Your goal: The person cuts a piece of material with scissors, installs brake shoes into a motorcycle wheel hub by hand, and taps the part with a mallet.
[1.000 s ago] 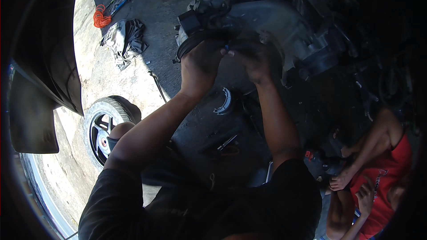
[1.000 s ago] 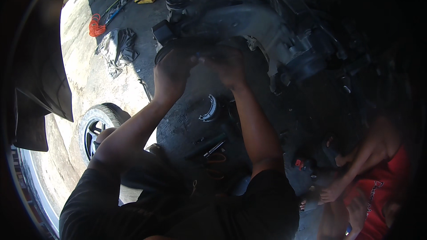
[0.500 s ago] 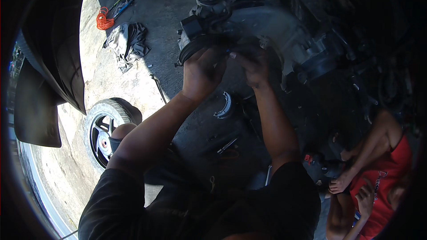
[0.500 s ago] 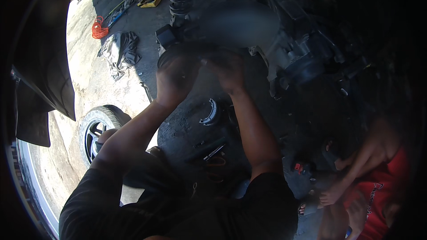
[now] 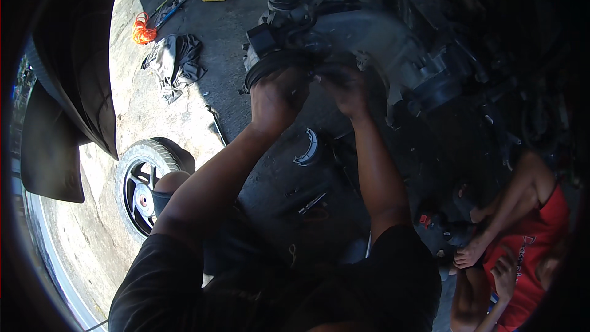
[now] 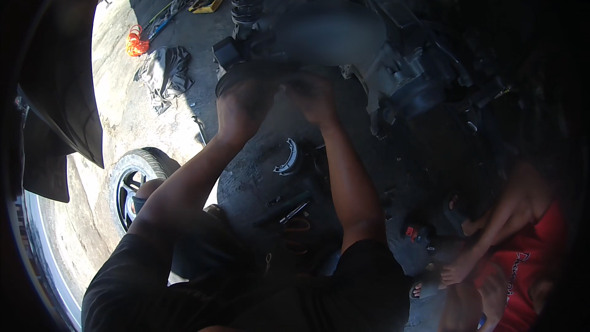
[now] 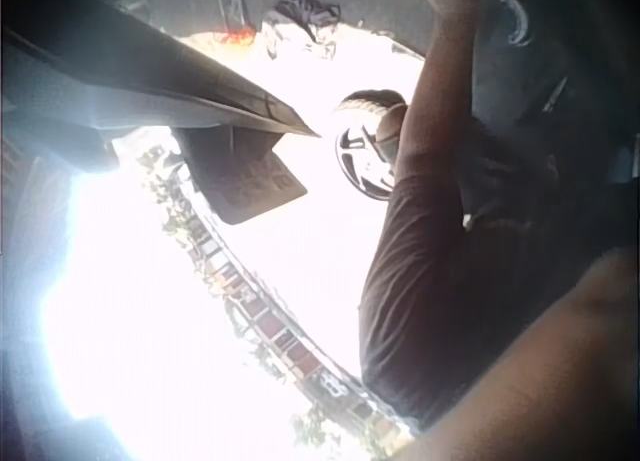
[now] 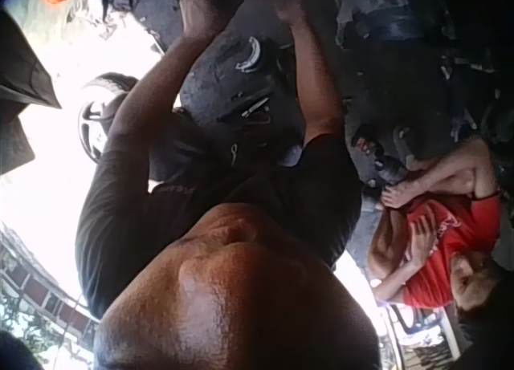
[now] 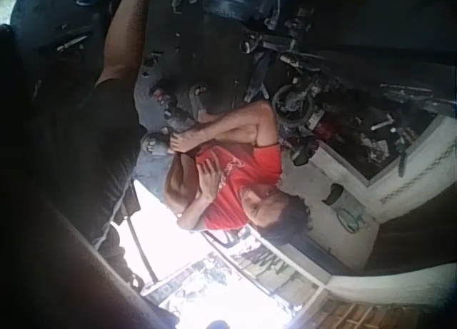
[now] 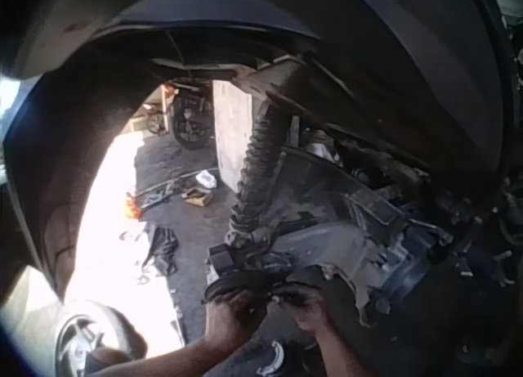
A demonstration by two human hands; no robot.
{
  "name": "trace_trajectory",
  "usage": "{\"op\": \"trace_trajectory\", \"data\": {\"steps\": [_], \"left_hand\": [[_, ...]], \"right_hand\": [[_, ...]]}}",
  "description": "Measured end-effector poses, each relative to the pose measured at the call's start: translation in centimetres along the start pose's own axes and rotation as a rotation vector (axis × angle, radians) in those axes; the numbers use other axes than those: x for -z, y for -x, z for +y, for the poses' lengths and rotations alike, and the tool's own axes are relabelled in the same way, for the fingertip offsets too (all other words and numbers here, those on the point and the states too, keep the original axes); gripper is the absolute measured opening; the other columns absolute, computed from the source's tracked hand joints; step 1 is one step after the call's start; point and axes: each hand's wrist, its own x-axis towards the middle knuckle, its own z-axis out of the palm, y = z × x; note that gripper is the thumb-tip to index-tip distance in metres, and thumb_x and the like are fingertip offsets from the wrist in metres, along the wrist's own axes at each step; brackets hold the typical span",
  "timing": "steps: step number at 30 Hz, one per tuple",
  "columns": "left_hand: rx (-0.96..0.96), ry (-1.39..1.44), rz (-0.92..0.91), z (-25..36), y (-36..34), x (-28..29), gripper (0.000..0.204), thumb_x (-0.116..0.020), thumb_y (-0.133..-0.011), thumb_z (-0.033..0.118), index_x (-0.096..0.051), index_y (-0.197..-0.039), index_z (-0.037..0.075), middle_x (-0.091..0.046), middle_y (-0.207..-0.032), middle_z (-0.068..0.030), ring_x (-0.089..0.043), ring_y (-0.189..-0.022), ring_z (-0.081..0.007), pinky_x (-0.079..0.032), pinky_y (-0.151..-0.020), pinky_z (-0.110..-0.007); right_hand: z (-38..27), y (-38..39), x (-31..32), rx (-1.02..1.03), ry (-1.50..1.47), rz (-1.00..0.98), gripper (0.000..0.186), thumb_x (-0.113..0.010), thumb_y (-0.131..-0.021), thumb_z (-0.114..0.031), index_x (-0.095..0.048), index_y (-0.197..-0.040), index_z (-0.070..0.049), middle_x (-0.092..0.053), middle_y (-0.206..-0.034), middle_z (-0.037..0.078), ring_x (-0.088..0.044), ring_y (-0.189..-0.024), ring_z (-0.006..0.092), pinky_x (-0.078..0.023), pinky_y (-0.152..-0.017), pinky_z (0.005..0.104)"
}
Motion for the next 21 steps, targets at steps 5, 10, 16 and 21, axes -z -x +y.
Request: {"op": "trace_trajectory", "data": {"steps": [5, 10, 16, 21], "left_hand": [[-0.053, -0.008, 0.045, -0.5, -0.2, 0.2, 0.011, -0.069, -0.074, 0.01, -0.068, -0.085, 0.01, -0.065, -0.076, -0.0132, -0.064, -0.065, -0.0329, -0.051, -0.057, -0.043], [-0.045, 0.001, 0.018, -0.5, -0.1, -0.1, 0.01, -0.07, -0.075, 0.01, -0.068, -0.085, 0.01, -0.065, -0.078, -0.0135, -0.064, -0.065, -0.0332, -0.051, -0.058, -0.043], [-0.074, 0.004, 0.022, -1.1, 0.1, -0.1, 0.01, -0.068, -0.075, 0.008, -0.068, -0.085, 0.01, -0.065, -0.078, -0.0122, -0.064, -0.067, -0.0325, -0.052, -0.059, -0.042], [-0.078, 0.011, -0.01, -0.8, 0.3, -0.5, 0.011, -0.067, -0.074, 0.005, -0.068, -0.085, 0.009, -0.065, -0.082, -0.0115, -0.065, -0.073, -0.032, -0.052, -0.064, -0.041]], "right_hand": [[-0.6, 0.1, -0.4, 0.012, -0.004, 0.002, 0.015, -0.065, -0.084, 0.001, -0.068, -0.098, 0.001, -0.067, -0.095, 0.007, -0.062, -0.09, 0.0121, -0.049, -0.08, 0.0251], [-0.1, 0.1, -0.3, 0.059, 0.025, 0.003, 0.014, -0.063, -0.084, 0.003, -0.068, -0.096, 0.0, -0.067, -0.096, 0.007, -0.062, -0.09, 0.013, -0.048, -0.081, 0.0257], [-1.9, -0.1, -1.1, 0.188, 0.167, 0.023, 0.012, -0.064, -0.082, 0.0, -0.067, -0.093, 0.001, -0.066, -0.094, 0.008, -0.061, -0.09, 0.0145, -0.048, -0.079, 0.0271], [-0.5, 0.2, 0.3, 0.167, 0.224, 0.019, 0.012, -0.066, -0.08, -0.003, -0.068, -0.092, -0.001, -0.066, -0.093, 0.008, -0.062, -0.088, 0.0145, -0.049, -0.077, 0.0276]]}}
